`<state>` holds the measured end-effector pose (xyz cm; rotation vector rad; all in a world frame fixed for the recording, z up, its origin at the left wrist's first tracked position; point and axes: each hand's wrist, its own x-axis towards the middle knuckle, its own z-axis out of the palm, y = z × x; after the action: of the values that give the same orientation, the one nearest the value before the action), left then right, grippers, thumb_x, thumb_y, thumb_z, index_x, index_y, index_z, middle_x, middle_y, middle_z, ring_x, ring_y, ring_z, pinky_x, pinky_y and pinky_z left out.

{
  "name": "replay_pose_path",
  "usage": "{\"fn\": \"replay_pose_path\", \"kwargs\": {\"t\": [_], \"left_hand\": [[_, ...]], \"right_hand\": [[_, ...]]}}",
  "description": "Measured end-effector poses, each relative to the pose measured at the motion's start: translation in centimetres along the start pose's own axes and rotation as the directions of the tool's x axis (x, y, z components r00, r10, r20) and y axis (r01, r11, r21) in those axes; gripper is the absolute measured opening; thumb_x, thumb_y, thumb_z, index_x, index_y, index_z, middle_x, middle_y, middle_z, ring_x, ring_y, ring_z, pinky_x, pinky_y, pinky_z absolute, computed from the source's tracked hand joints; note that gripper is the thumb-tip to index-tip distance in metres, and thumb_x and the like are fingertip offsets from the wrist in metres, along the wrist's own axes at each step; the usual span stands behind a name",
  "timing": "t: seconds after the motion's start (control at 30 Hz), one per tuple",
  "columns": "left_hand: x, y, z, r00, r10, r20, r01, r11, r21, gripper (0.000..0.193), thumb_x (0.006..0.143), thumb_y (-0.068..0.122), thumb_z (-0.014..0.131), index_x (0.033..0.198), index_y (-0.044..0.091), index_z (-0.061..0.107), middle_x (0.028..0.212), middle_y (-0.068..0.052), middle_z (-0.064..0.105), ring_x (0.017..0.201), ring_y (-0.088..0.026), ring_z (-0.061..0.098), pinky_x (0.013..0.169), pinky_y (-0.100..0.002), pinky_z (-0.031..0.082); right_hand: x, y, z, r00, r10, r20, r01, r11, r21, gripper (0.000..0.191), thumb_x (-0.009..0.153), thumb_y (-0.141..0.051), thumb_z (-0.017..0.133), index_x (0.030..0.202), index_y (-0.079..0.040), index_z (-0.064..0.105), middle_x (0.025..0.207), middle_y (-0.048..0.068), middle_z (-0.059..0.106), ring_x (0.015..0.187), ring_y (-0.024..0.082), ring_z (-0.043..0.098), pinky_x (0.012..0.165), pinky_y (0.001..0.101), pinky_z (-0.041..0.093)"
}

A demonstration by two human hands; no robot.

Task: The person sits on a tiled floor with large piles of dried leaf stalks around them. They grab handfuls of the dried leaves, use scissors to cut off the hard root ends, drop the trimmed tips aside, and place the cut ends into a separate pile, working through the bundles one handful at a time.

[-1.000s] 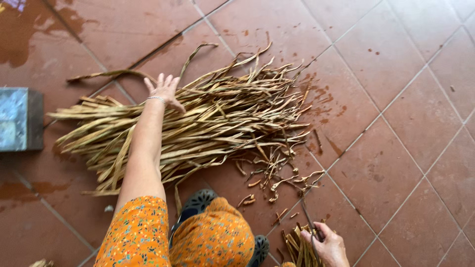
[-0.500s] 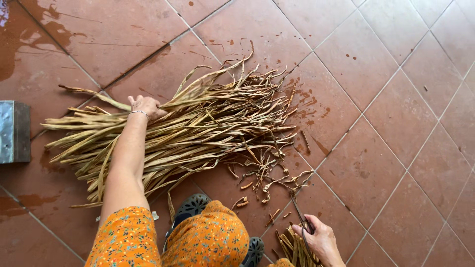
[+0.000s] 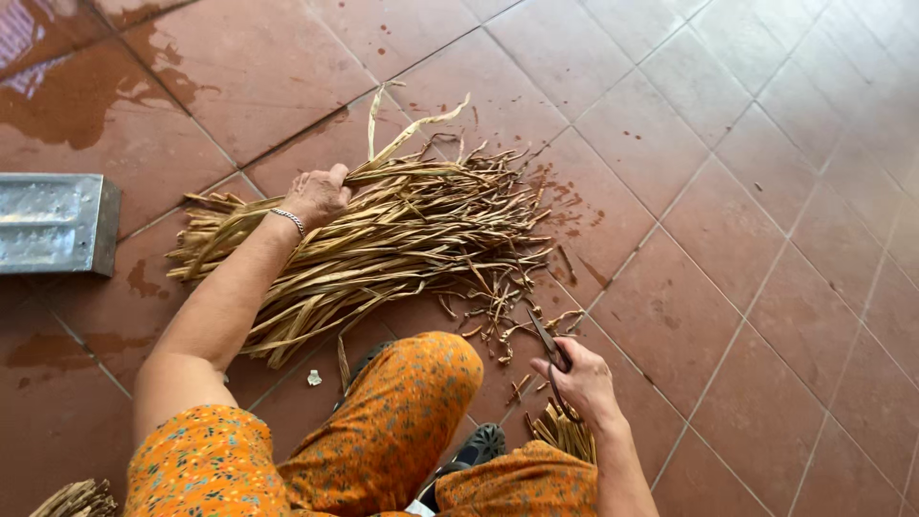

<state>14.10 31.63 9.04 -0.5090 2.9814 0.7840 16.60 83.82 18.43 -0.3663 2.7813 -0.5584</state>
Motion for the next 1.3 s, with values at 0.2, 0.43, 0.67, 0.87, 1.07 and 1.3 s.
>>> {"fn": "replay_pose_path", "kwargs": {"t": [0.2,0.43,0.67,0.87,1.07,1.3], "left_hand": [[-7.8,11.4,-6.0,0.975,0.219,-0.047,-0.223,0.929,-0.294,0.022,0.098,0.02,0.055,0.112,0.008,0.066,0.092,-0.02,0.07,0.084,-0.037,0.067,0.079,-0.05,0.052],[-15.6,25.6,-1.5,0.794,0.594,-0.128,-0.585,0.69,-0.426,0.025,0.104,0.024,0.067,0.116,0.003,0.062,0.1,-0.016,0.064,0.088,-0.027,0.063,0.078,-0.039,0.05],[-24.9,34.5,9.8,0.706,0.707,-0.038,-0.569,0.534,-0.626,0.039,0.103,0.018,0.056,0.14,0.007,0.051,0.104,-0.02,0.068,0.084,-0.032,0.069,0.074,-0.04,0.054],[-25.4,34.1,13.8,0.672,0.737,0.07,-0.651,0.634,-0.417,0.042,0.101,0.022,0.06,0.134,0.0,0.047,0.096,-0.027,0.07,0.087,-0.042,0.069,0.073,-0.05,0.052],[-24.0,33.9,10.8,0.472,0.756,0.453,-0.513,0.654,-0.556,0.06,0.094,0.035,0.069,0.137,0.0,0.045,0.111,-0.02,0.07,0.1,-0.03,0.071,0.085,-0.041,0.058],[-22.8,34.7,6.5,0.63,0.686,0.365,0.206,0.306,-0.93,0.054,0.096,0.036,0.066,0.138,0.003,0.06,0.118,-0.009,0.072,0.105,-0.016,0.071,0.089,-0.034,0.061]], "right_hand": [[-7.7,-1.3,0.0,0.992,-0.111,-0.065,0.116,0.546,0.829,0.05,0.09,-0.044,0.078,0.119,-0.006,0.063,0.077,0.002,0.064,0.063,0.012,0.057,0.052,0.0294,0.046],[-12.2,-3.4,2.9,0.945,0.059,-0.321,0.326,-0.218,0.92,0.063,0.091,-0.062,0.062,0.129,-0.013,0.056,0.078,0.002,0.065,0.046,0.005,0.043,0.042,0.021,0.036],[-11.9,-0.5,1.1,0.842,0.434,-0.322,0.367,-0.022,0.93,0.041,0.108,-0.043,0.069,0.109,-0.002,0.066,0.08,0.003,0.053,0.049,0.004,0.041,0.041,0.0221,0.029],[-12.1,0.8,1.3,0.839,0.409,-0.359,0.402,-0.019,0.916,0.011,0.094,-0.013,0.066,0.093,-0.004,0.072,0.082,0.001,0.078,0.043,0.002,0.043,0.04,0.0201,0.032],[-13.2,1.9,1.5,0.876,0.319,-0.361,0.358,0.073,0.931,0.012,0.094,-0.011,0.073,0.088,0.0,0.073,0.06,-0.002,0.06,0.042,0.005,0.044,0.038,0.0217,0.031],[-15.5,-0.6,-0.1,0.948,0.126,-0.291,0.274,0.138,0.952,0.015,0.091,-0.009,0.074,0.104,-0.004,0.071,0.07,-0.001,0.067,0.045,0.003,0.046,0.039,0.0211,0.033]]}}
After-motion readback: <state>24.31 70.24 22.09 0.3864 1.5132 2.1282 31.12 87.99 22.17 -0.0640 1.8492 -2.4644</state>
